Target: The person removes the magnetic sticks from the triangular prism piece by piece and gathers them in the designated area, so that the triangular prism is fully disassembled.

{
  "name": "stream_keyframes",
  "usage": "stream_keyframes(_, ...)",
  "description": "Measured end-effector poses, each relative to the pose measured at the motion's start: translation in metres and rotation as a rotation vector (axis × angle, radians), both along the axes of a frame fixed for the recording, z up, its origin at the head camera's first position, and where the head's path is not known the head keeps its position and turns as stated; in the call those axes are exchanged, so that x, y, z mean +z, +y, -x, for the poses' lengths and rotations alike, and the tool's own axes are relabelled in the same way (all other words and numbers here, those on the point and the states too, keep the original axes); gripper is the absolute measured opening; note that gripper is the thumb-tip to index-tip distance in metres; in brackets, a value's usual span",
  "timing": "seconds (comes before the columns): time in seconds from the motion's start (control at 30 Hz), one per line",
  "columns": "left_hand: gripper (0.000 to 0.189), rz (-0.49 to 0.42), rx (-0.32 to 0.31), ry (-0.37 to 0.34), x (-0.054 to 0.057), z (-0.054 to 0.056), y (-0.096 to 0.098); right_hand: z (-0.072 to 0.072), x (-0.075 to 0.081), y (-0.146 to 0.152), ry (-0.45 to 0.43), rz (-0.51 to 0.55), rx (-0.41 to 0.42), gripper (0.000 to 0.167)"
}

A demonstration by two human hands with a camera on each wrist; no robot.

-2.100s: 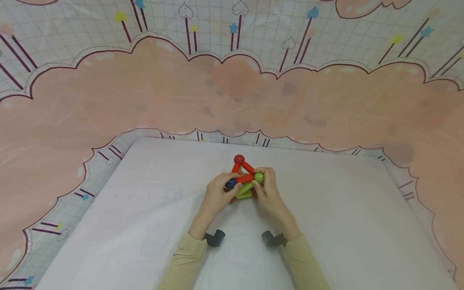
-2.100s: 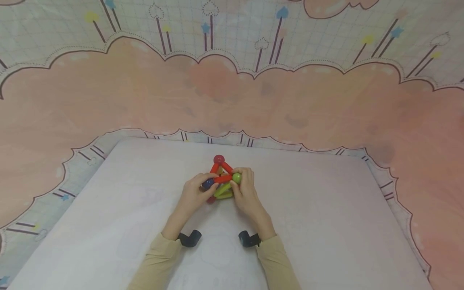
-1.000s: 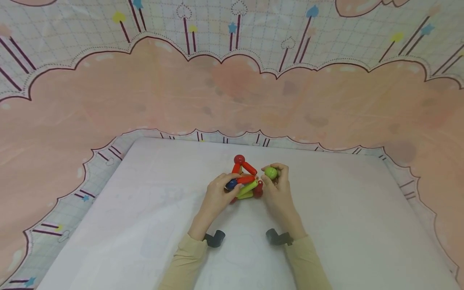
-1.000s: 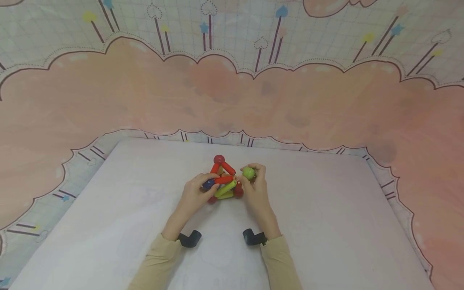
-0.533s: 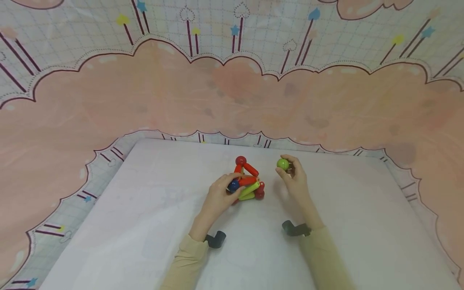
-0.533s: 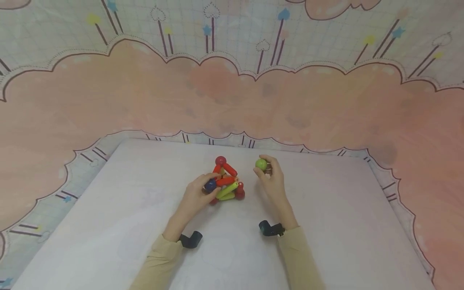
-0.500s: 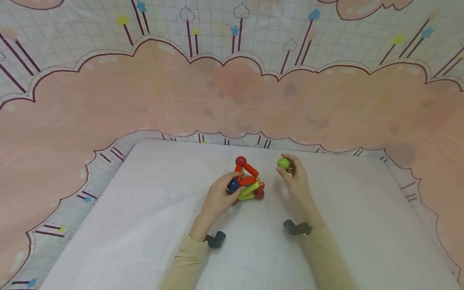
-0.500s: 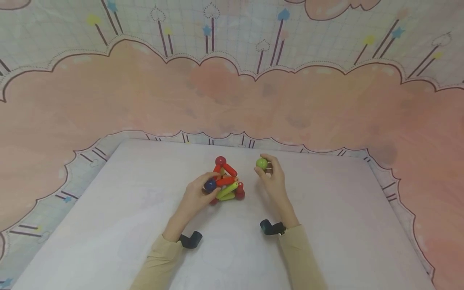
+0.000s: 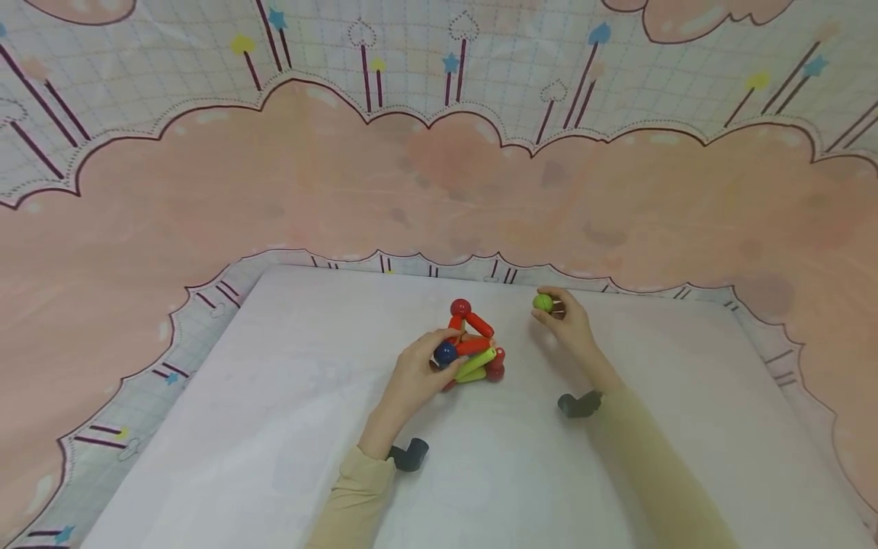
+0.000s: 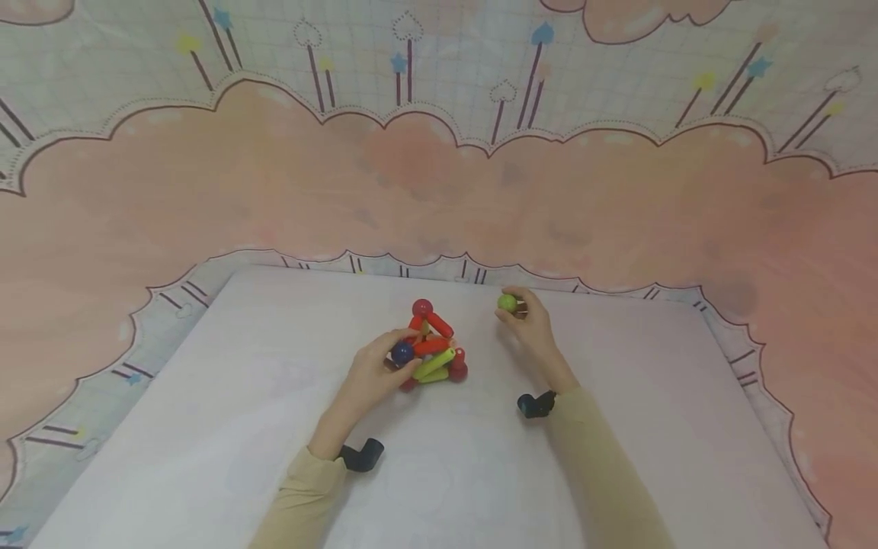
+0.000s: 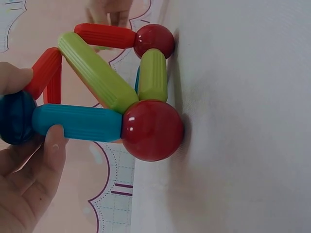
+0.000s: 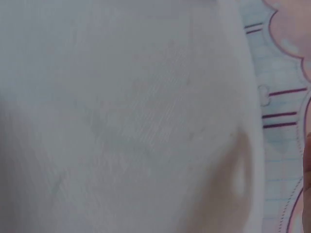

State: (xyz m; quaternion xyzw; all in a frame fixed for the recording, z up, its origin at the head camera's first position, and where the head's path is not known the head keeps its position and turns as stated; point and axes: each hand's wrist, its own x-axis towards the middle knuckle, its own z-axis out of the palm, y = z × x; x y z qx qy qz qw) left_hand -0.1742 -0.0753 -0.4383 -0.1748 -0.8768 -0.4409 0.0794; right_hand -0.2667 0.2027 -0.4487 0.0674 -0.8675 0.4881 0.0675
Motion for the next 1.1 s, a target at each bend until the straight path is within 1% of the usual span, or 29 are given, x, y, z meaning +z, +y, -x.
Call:
stream_keyframes(0.1, 0.042, 0.010, -0.006, 0.008, 0.000, 0.000, -0.001, 0.005, -0.006, 0.003, -0.029, -0.020, 0.007, 0.042)
stream_keyframes(0.17, 0.042, 0.014, -0.011, 0.013, 0.001, 0.000, -0.002, 0.008, -0.010, 0.004, -0.063, -0.028, 0.001, 0.042)
stream_keyframes(0.33, 0.042, 0.011, -0.021, 0.020, 0.000, 0.001, -0.002, 0.013, -0.021, 0.007, -0.175, 0.017, -0.036, 0.046)
stream_keyframes(0.47, 0.043, 0.015, -0.027, 0.019, 0.001, 0.001, -0.002, 0.016, -0.029, 0.009, -0.217, 0.027, -0.063, 0.046)
stream_keyframes(0.6, 0.043, 0.024, -0.028, 0.024, 0.001, 0.001, -0.003, 0.016, -0.035, 0.010, -0.215, 0.008, -0.064, 0.045)
stream_keyframes(0.83, 0.043, 0.036, -0.013, 0.025, 0.000, 0.001, -0.005, 0.018, -0.043, 0.010, -0.175, -0.033, -0.046, 0.044)
stream_keyframes(1.1, 0.044, 0.035, -0.015, 0.009, 0.001, 0.000, -0.006, 0.017, -0.043, 0.008, -0.149, -0.025, -0.036, 0.045)
